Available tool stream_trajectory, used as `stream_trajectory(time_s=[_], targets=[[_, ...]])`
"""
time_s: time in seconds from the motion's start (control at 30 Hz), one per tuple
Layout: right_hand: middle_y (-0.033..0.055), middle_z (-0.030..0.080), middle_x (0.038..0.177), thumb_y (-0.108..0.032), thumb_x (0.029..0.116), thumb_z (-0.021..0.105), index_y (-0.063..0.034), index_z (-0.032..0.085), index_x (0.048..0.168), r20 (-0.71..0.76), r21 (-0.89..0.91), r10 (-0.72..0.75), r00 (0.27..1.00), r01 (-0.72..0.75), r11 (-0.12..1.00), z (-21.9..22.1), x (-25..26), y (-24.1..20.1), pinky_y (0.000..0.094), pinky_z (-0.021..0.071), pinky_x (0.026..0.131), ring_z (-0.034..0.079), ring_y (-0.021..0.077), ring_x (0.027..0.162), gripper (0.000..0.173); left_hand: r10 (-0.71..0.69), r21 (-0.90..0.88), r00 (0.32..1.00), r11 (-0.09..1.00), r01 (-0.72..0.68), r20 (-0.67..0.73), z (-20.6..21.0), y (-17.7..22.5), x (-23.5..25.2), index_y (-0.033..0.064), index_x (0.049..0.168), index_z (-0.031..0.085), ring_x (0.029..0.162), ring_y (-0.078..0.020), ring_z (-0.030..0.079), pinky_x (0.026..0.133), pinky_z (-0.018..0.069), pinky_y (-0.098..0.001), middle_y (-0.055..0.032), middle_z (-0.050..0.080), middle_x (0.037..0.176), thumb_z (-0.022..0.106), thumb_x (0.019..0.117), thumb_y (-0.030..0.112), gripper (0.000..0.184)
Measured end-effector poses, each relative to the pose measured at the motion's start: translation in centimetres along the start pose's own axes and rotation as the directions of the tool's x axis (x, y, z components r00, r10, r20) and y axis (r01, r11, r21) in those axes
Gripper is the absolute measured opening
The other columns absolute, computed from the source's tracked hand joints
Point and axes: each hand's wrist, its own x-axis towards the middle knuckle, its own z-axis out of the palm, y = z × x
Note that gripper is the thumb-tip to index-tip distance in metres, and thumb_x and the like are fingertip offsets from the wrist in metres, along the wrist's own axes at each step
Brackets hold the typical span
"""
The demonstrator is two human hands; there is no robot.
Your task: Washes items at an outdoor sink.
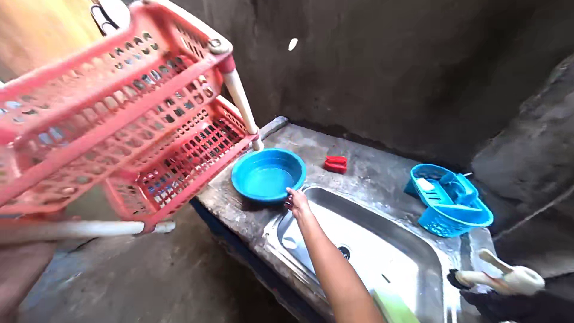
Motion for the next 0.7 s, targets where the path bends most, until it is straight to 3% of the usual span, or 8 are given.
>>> stream_trajectory(time_s=[0.1,0.17,0.27,0.33,0.5,0.57,0.63,0.7], targets=[[0.0163,0.061,0.095,-0.007,0.1028,0.051,-0.0004,0.05,0.129,-0.053,0.174,-0.037,0.998,0.045,0.984,-2.1,-0.5,-1.1,0.0365,0.0558,0.064,0.064,0.0224,0.076,0.027,-0.014,0.006,0.999,1.0,0.014,-0.049,4.1,-3.8,4.7,0.0145,0.108,0.057,0.096,-0.0175,0.069,0.086,0.0594,-0.0394,-0.0047,0.068,0.1,0.035,0.1082,0.04,0.034],[0.0129,0.062,0.087,-0.008,0.1022,0.048,-0.0016,0.05,0.123,-0.09,0.235,-0.059,0.994,0.079,0.969,-5.0,-1.8,-2.1,0.0349,0.0569,0.061,0.064,0.0202,0.071,0.022,-0.038,0.025,0.999,0.999,0.038,0.01,5.2,-6.1,7.5,0.0167,0.116,0.056,0.1,-0.0187,0.067,0.089,0.0577,-0.0429,-0.0036,0.066,0.106,0.035,0.1079,0.036,0.029],[0.0121,0.065,0.09,-0.008,0.1011,0.045,-0.0036,0.051,0.121,-0.169,0.28,-0.085,0.982,0.13,0.951,-10.5,-4.9,-3.2,0.0376,0.0592,0.066,0.068,0.021,0.077,0.021,-0.147,0.04,0.989,0.988,0.147,0.003,7.2,-9.9,11.7,0.0202,0.115,0.053,0.093,-0.0169,0.068,0.083,0.0591,-0.0388,-0.001,0.065,0.103,0.037,0.1069,0.038,0.025],[0.0118,0.066,0.092,-0.008,0.1008,0.045,-0.0044,0.053,0.119,-0.27,0.291,-0.109,0.957,0.189,0.938,-13.8,-7.6,-3.6,0.0383,0.0598,0.068,0.069,0.0212,0.08,0.02,-0.195,0.064,0.977,0.98,0.19,0.083,8.5,-12.6,14.4,0.0206,0.114,0.053,0.088,-0.015,0.069,0.078,0.061,-0.0353,-0.0002,0.067,0.099,0.041,0.1061,0.037,0.022],[0.0092,0.067,0.091,-0.01,0.1034,0.042,-0.0063,0.052,0.115,-0.527,0.254,-0.149,0.837,0.322,0.912,-18.8,-13.8,-3.5,0.0346,0.061,0.067,0.07,0.0179,0.078,0.016,-0.288,0.025,0.896,0.954,0.298,0.337,8.3,-21.3,20.8,0.0178,0.113,0.056,0.1,-0.0133,0.068,0.089,0.0589,-0.0376,0.0003,0.068,0.105,0.046,0.1046,0.035,0.022],[0.009,0.067,0.092,-0.011,0.1036,0.042,-0.0062,0.053,0.117,-0.6,0.254,-0.149,0.786,0.364,0.896,-20.1,-15.1,-2.6,0.0352,0.0605,0.069,0.07,0.018,0.08,0.018,-0.344,0.047,0.873,0.936,0.35,0.346,8.4,-24.2,22.1,0.019,0.115,0.055,0.101,-0.0121,0.067,0.089,0.0577,-0.0375,0.0018,0.067,0.107,0.044,0.1052,0.034,0.021],[0.0092,0.067,0.095,-0.011,0.1035,0.041,-0.0064,0.052,0.119,-0.647,0.258,-0.142,0.749,0.39,0.884,-21.1,-15.8,-1.4,0.0351,0.0603,0.07,0.069,0.0179,0.082,0.019,-0.39,0.087,0.867,0.92,0.383,0.31,9.4,-26.2,22.4,0.021,0.107,0.055,0.094,-0.0083,0.067,0.085,0.0577,-0.0338,0.0049,0.066,0.098,0.044,0.1052,0.034,0.018],[0.0107,0.067,0.098,-0.01,0.1029,0.04,-0.006,0.051,0.122,-0.679,0.272,-0.119,0.724,0.399,0.875,-21.8,-16.3,-0.2,0.0361,0.06,0.071,0.07,0.0192,0.085,0.023,-0.406,0.086,0.871,0.913,0.398,0.278,9.9,-27.4,21.9,0.0132,0.113,0.055,0.098,-0.0143,0.067,0.089,0.0576,-0.038,-0.0028,0.067,0.103,0.039,0.1067,0.033,0.026]])
